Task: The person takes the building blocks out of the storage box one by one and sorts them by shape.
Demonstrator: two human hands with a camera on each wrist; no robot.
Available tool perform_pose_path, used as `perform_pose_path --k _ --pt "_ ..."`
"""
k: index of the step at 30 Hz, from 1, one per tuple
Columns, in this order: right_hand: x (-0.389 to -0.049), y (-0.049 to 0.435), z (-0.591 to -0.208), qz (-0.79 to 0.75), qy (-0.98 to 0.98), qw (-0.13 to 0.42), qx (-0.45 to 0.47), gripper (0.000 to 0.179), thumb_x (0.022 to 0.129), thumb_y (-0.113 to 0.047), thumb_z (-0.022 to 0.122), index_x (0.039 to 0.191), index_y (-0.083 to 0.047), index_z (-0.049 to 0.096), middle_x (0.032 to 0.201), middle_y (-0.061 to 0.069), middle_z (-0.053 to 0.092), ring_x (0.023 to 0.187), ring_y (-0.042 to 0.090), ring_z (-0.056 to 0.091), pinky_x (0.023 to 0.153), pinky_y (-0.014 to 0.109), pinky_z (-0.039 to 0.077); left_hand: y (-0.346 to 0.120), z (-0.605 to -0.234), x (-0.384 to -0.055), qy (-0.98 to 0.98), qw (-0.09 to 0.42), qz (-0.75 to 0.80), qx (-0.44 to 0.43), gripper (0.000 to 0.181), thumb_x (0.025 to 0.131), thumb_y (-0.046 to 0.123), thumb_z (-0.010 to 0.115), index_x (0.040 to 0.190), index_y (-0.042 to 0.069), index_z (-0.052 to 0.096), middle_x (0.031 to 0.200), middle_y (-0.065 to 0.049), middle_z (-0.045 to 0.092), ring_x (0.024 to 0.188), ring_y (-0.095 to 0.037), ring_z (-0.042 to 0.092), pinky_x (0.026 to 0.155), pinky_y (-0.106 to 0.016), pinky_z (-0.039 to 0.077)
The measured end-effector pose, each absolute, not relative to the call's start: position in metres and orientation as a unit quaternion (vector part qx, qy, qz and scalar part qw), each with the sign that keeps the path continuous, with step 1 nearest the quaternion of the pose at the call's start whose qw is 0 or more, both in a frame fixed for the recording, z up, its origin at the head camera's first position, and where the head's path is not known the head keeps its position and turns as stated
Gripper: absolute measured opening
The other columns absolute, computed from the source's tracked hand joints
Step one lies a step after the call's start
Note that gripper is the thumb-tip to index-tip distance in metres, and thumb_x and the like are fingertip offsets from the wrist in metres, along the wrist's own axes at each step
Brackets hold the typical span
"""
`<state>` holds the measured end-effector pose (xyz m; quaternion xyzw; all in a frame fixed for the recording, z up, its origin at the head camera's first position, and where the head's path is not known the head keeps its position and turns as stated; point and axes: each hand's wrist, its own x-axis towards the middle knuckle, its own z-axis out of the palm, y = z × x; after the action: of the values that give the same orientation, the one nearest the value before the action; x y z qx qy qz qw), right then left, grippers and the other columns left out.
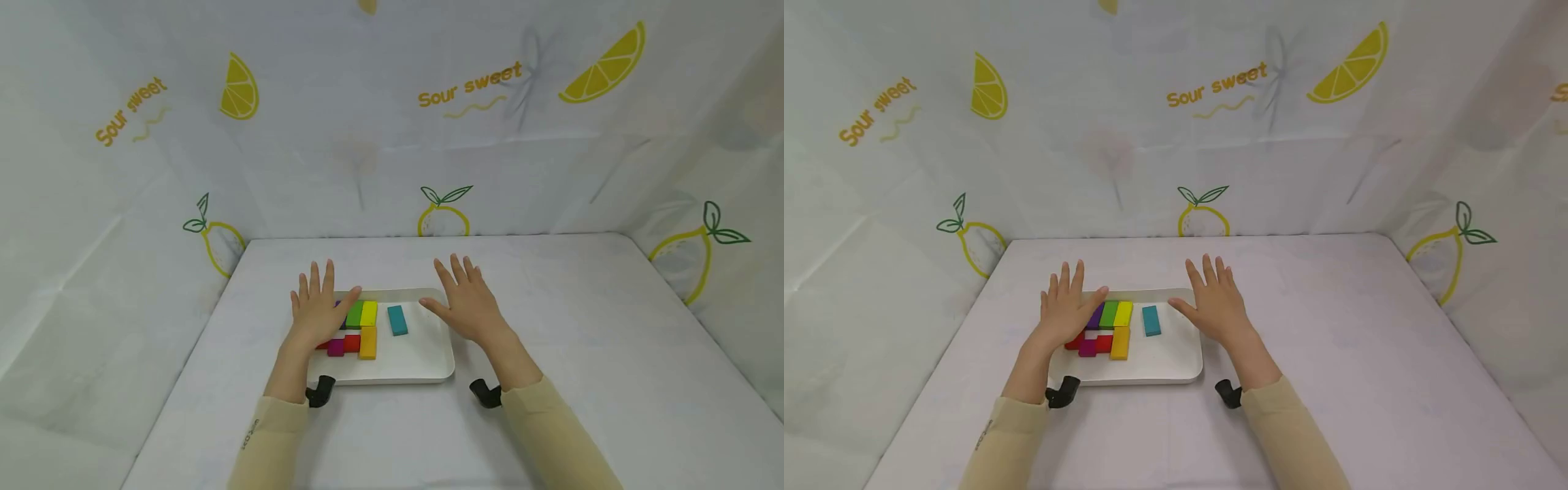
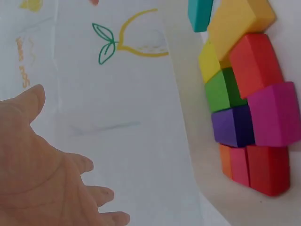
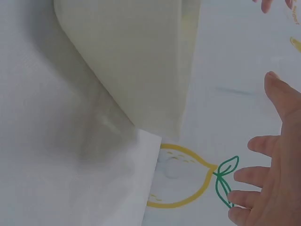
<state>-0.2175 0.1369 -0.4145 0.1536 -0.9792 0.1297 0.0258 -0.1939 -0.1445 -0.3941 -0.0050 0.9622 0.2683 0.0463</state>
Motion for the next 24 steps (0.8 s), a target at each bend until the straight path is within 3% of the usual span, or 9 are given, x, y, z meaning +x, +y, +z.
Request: perform_pose_path --k 6,15,20,24 --pt "-0.214 0.13 -0.414 0.141 -0.975 0.019 0.17 0.086 0.094 -0.064 0.048 0.158 -0.013 0.021 0.165 0.022 0.018 0.153 0.042 0.014 0.125 0.056 0.016 -0.173 -0.403 -0.178 0.936 0.055 0.345 -0.026 0.087 0.1 0.056 0.039 0.159 0.009 -0.004 0.166 -0.022 -0.01 0.152 -0.049 -0.007 0.119 -0.07 0.001" --pt "-0.207 0.125 -0.422 0.16 -0.97 0.01 0.183 0.085 0.094 -0.061 0.051 0.157 -0.009 0.026 0.163 0.021 0.024 0.151 0.04 0.022 0.123 0.054 0.023 -0.196 -0.425 -0.16 0.836 0.109 0.533 -0.076 0.079 0.103 0.052 0.036 0.16 0.008 0.003 0.168 -0.018 0.003 0.155 -0.041 0.003 0.121 -0.065 0.007" --pt "-0.203 0.125 -0.424 0.163 -0.97 0.02 0.181 0.085 0.094 -0.061 0.053 0.155 -0.007 0.028 0.162 0.02 0.028 0.15 0.039 0.027 0.122 0.053 0.026 -0.205 -0.44 -0.152 0.764 0.104 0.631 -0.085 0.067 0.106 0.034 0.039 0.157 0.0 0.011 0.166 -0.02 0.013 0.155 -0.037 0.011 0.126 -0.054 0.013" --pt "-0.202 0.123 -0.423 0.172 -0.967 0.023 0.187 0.085 0.093 -0.061 0.054 0.155 -0.007 0.03 0.162 0.019 0.029 0.149 0.039 0.03 0.121 0.054 0.028 -0.212 -0.455 -0.145 0.703 0.1 0.7 -0.078 0.058 0.107 0.016 0.035 0.157 -0.003 0.011 0.166 -0.021 0.014 0.155 -0.034 0.011 0.127 -0.048 0.012"
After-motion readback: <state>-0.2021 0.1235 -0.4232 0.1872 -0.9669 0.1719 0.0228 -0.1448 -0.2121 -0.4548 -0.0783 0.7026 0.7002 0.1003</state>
